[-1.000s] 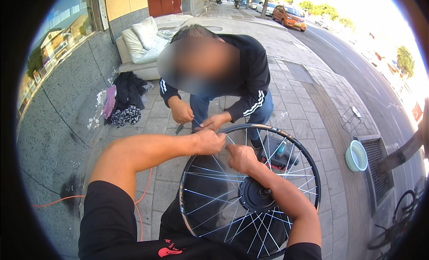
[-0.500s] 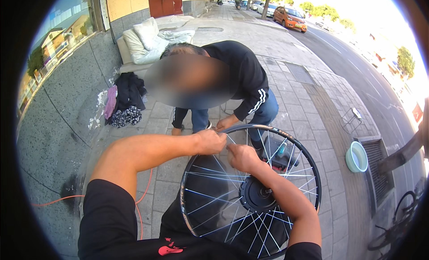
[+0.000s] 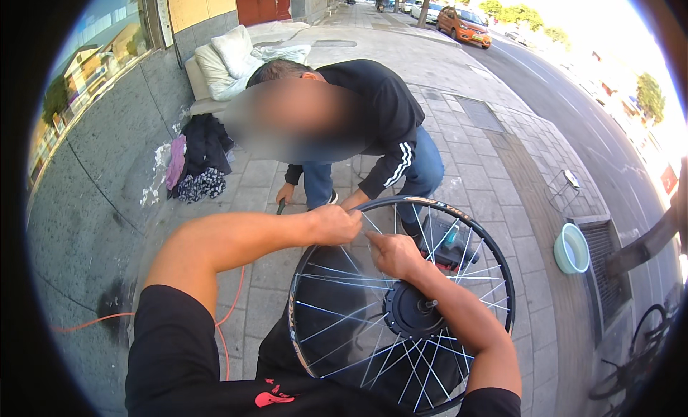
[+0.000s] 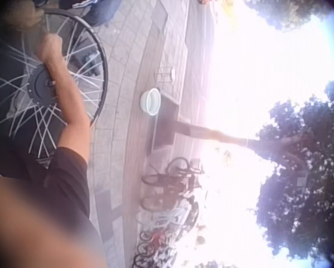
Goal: The person inserts and tensions bicycle spokes into a wheel rim and hub, working with another person who assists by tightening the spoke nipples. The wheel is held steady while the person threads each spoke through the rim and hub, then rotates the wheel to continue the process.
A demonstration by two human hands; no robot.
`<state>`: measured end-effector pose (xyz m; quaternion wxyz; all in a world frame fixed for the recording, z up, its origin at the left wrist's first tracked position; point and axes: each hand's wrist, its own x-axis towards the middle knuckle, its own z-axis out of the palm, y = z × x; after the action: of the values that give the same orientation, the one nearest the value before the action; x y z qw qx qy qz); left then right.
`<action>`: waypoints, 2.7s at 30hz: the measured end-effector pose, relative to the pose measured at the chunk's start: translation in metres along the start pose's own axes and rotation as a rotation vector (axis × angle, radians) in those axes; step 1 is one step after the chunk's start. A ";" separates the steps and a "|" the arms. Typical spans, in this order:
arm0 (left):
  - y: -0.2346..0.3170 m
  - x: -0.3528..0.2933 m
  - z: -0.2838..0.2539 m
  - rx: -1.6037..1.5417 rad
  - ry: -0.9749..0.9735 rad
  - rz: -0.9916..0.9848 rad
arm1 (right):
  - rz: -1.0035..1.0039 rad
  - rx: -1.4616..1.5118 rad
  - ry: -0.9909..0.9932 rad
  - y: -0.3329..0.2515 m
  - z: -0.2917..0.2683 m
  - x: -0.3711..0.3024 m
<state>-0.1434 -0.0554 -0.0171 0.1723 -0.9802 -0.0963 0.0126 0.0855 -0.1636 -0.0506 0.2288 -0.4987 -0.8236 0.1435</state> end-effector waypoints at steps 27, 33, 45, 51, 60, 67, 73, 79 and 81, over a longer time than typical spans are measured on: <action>0.001 0.017 -0.008 0.208 -0.132 0.081 | -0.024 -0.006 0.074 -0.003 -0.001 0.000; 0.008 0.014 -0.014 0.200 -0.152 0.011 | -0.019 0.019 0.094 -0.002 -0.001 0.000; 0.047 -0.044 0.007 -0.627 0.439 -0.822 | 0.046 0.044 0.089 -0.001 -0.002 -0.001; 0.053 -0.050 0.049 -1.333 0.509 -1.029 | 0.036 0.075 0.084 -0.006 -0.003 0.002; 0.043 -0.044 0.031 -1.780 0.388 -1.030 | 0.047 0.078 0.089 -0.002 -0.003 0.001; 0.046 -0.041 0.036 -1.801 0.450 -0.995 | 0.046 0.077 0.107 0.000 0.001 0.001; 0.047 -0.046 0.030 -1.764 0.465 -1.000 | 0.043 0.082 0.087 -0.003 0.000 0.004; 0.047 -0.050 0.028 -1.759 0.470 -0.997 | 0.074 0.075 0.043 -0.009 -0.003 0.009; 0.048 -0.050 0.030 -1.763 0.479 -0.989 | 0.075 0.078 0.046 -0.009 -0.003 0.009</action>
<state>-0.1855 -0.0992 -0.0618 -0.6052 -0.5861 -0.4261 -0.3296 0.0763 -0.1595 -0.0421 0.2613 -0.5233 -0.7926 0.1725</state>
